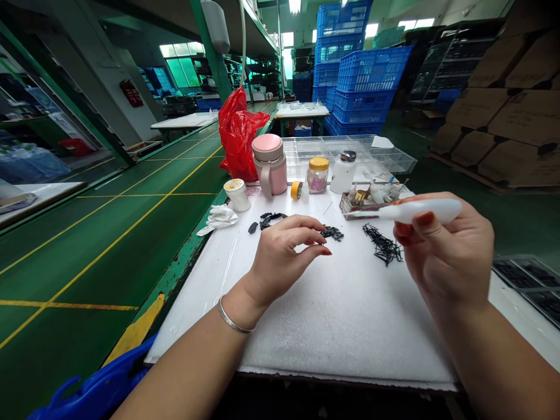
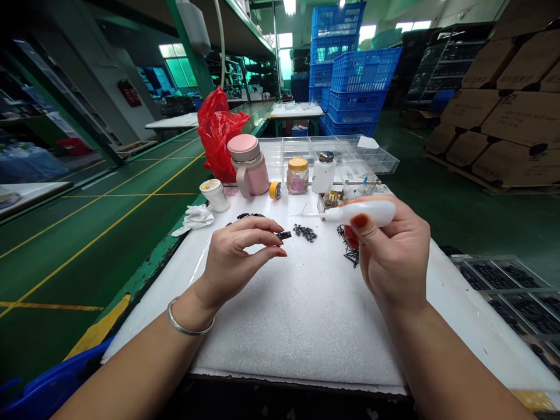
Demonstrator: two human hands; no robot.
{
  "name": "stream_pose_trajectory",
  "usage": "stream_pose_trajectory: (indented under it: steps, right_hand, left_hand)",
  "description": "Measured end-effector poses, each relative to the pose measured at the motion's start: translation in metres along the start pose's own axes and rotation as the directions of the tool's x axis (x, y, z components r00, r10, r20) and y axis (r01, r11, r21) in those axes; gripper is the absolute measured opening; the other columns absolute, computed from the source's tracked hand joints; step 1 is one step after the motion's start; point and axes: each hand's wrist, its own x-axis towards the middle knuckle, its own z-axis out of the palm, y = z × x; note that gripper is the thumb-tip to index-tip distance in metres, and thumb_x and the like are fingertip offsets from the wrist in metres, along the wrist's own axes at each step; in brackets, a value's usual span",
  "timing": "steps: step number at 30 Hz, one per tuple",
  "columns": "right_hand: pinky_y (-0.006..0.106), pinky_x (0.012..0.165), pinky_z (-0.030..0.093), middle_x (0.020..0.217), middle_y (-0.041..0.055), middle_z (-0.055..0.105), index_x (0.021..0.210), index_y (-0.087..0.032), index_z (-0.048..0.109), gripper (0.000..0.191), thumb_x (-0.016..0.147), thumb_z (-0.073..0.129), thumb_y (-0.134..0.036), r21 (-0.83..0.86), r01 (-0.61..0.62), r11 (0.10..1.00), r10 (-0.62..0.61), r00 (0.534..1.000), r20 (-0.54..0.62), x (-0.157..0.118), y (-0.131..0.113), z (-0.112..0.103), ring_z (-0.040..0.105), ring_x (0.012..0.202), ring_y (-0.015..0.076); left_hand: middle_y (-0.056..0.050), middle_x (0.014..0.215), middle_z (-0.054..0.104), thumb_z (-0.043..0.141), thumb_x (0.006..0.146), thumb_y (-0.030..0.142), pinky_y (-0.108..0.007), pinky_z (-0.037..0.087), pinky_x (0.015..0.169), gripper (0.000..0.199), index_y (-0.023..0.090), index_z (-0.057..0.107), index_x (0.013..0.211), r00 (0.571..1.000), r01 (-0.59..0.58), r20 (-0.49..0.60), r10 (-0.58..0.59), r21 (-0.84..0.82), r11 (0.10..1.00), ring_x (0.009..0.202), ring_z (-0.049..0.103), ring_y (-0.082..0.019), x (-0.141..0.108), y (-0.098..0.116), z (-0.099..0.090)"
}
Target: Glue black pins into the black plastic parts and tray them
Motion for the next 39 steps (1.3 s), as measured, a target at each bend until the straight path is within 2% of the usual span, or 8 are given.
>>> stream_pose_trajectory:
  steps: [5, 10, 14, 19, 26, 30, 34, 39]
  right_hand:
    - [0.020, 0.052, 0.043, 0.092, -0.0005, 0.062, 0.094, -0.025, 0.055, 0.038, 0.069, 0.083, -0.020, 0.192, -0.338, 0.922, 0.330, 0.941, 0.072, 0.004, 0.004, 0.002, 0.060, 0.071, 0.0127]
    - [0.020, 0.051, 0.041, 0.070, -0.0045, 0.052, 0.085, -0.018, 0.058, 0.034, 0.067, 0.085, -0.030, 0.072, -0.556, 0.828, 0.512, 0.802, 0.307, -0.005, 0.010, 0.018, 0.046, 0.057, 0.0085]
    - [0.023, 0.053, 0.040, 0.070, -0.0002, 0.057, 0.084, -0.015, 0.070, 0.027, 0.076, 0.078, -0.039, -0.062, -0.492, 0.868, 0.469, 0.774, 0.425, -0.011, 0.014, 0.025, 0.047, 0.060, 0.0108]
    - [0.023, 0.051, 0.041, 0.070, 0.0037, 0.065, 0.084, -0.015, 0.074, 0.027, 0.079, 0.075, -0.042, -0.094, -0.449, 0.889, 0.442, 0.784, 0.436, -0.013, 0.009, 0.024, 0.054, 0.063, 0.0138]
    - [0.023, 0.051, 0.038, 0.060, 0.0006, 0.064, 0.071, -0.016, 0.072, 0.028, 0.081, 0.074, -0.041, -0.335, -0.119, 0.935, 0.230, 0.921, 0.313, -0.017, 0.002, 0.028, 0.053, 0.054, 0.0114]
    - [0.023, 0.051, 0.038, 0.058, -0.0009, 0.062, 0.068, -0.016, 0.070, 0.027, 0.085, 0.070, -0.037, -0.373, -0.039, 0.927, 0.153, 0.947, 0.283, -0.016, 0.000, 0.025, 0.053, 0.053, 0.0105]
    - [0.022, 0.051, 0.037, 0.060, -0.0014, 0.061, 0.069, -0.017, 0.068, 0.023, 0.087, 0.069, -0.032, -0.323, 0.000, 0.946, 0.122, 0.927, 0.354, -0.016, -0.004, 0.022, 0.052, 0.053, 0.0099]
    - [0.023, 0.054, 0.040, 0.063, -0.0009, 0.061, 0.070, -0.017, 0.066, 0.021, 0.087, 0.070, -0.029, -0.264, 0.045, 0.963, 0.083, 0.886, 0.456, -0.019, -0.010, 0.023, 0.054, 0.057, 0.0108]
  left_hand:
    - [-0.007, 0.092, 0.072, 0.083, 0.070, 0.010, -0.024, 0.060, 0.070, 0.010, 0.017, 0.076, 0.074, 0.935, 0.348, 0.086, -0.345, -0.416, 0.840, 0.089, 0.068, -0.018, -0.001, -0.002, 0.009]
    - [-0.008, 0.092, 0.072, 0.086, 0.065, 0.017, -0.032, 0.057, 0.084, 0.012, 0.016, 0.076, 0.072, 0.842, 0.497, 0.176, -0.510, -0.621, 0.606, 0.095, 0.068, -0.022, -0.004, -0.010, 0.018]
    - [-0.008, 0.096, 0.071, 0.089, 0.062, 0.019, -0.028, 0.057, 0.077, 0.016, 0.016, 0.075, 0.071, 0.794, 0.539, 0.216, -0.568, -0.682, 0.494, 0.092, 0.067, -0.020, -0.006, -0.012, 0.019]
    - [-0.007, 0.096, 0.071, 0.088, 0.063, 0.017, -0.028, 0.057, 0.079, 0.015, 0.016, 0.076, 0.072, 0.815, 0.501, 0.167, -0.554, -0.683, 0.532, 0.091, 0.067, -0.019, -0.006, -0.011, 0.021]
    - [-0.007, 0.098, 0.071, 0.086, 0.067, 0.017, -0.032, 0.056, 0.085, 0.012, 0.016, 0.075, 0.072, 0.839, 0.495, 0.193, -0.508, -0.658, 0.568, 0.093, 0.067, -0.020, -0.007, -0.006, 0.023]
    - [-0.007, 0.099, 0.070, 0.089, 0.066, 0.023, -0.028, 0.057, 0.077, 0.019, 0.015, 0.073, 0.073, 0.761, 0.571, 0.314, -0.567, -0.740, 0.357, 0.089, 0.067, -0.017, -0.006, -0.010, 0.018]
    - [-0.003, 0.082, 0.067, 0.092, 0.063, 0.026, -0.020, 0.056, 0.068, 0.026, 0.014, 0.072, 0.074, 0.674, 0.603, 0.438, -0.595, -0.791, 0.102, 0.075, 0.064, -0.011, -0.006, -0.013, 0.014]
    - [-0.003, 0.076, 0.066, 0.091, 0.065, 0.022, -0.014, 0.053, 0.063, 0.024, 0.012, 0.073, 0.076, 0.650, 0.593, 0.516, -0.557, -0.803, -0.052, 0.067, 0.062, -0.008, -0.006, -0.009, 0.014]
